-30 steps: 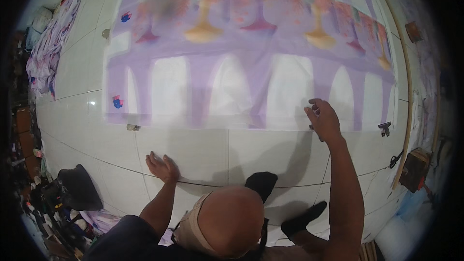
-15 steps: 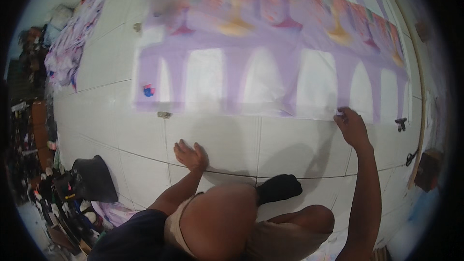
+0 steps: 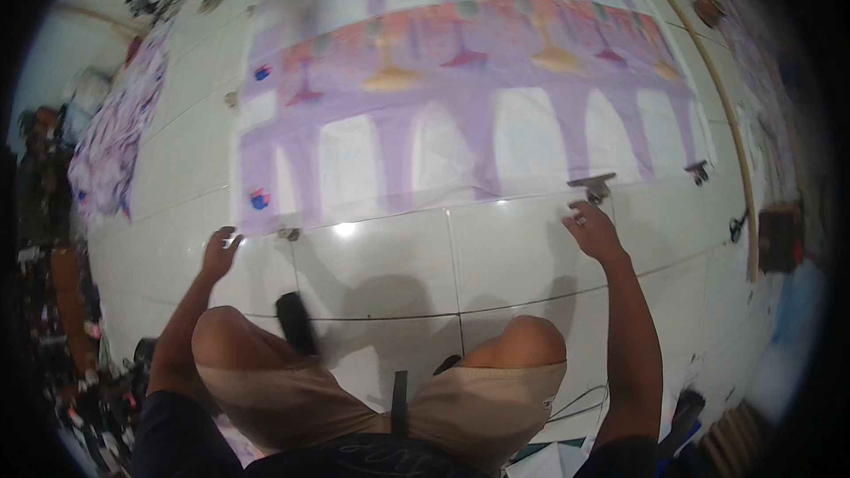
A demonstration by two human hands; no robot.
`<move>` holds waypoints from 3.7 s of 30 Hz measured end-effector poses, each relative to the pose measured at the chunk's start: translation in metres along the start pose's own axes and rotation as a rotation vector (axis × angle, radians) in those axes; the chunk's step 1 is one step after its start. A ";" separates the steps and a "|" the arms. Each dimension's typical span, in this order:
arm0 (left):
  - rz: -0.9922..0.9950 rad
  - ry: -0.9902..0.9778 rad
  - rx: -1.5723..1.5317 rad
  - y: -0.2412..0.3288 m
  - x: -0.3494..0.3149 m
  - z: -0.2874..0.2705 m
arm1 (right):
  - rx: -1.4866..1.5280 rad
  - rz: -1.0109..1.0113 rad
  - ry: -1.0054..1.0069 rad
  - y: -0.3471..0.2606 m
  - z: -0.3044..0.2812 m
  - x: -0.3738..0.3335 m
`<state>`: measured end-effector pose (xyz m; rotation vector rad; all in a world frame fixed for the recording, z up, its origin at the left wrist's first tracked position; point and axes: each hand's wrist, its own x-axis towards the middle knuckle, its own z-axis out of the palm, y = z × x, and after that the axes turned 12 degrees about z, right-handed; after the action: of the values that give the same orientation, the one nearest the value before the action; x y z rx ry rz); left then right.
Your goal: The person spreads a large piece of printed fabric on the floor, secures it with clips, and uses a handheld iron to smooth the edges while working on their lap and the floor.
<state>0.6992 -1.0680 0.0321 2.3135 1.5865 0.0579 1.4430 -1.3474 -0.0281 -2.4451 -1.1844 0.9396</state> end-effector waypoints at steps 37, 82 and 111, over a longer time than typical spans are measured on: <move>0.413 0.196 0.015 -0.091 0.082 0.102 | -0.136 0.093 0.726 -0.230 0.260 0.004; 0.665 0.267 -0.166 -0.088 0.053 0.120 | 0.630 0.496 -0.320 -0.409 0.408 -0.118; 0.675 0.326 -0.185 -0.091 0.051 0.121 | -0.262 -0.634 0.326 -0.376 0.341 -0.017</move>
<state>0.6634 -1.0223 -0.1169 2.6641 0.7934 0.7349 0.9858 -1.1365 -0.0940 -2.0483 -1.8649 0.2069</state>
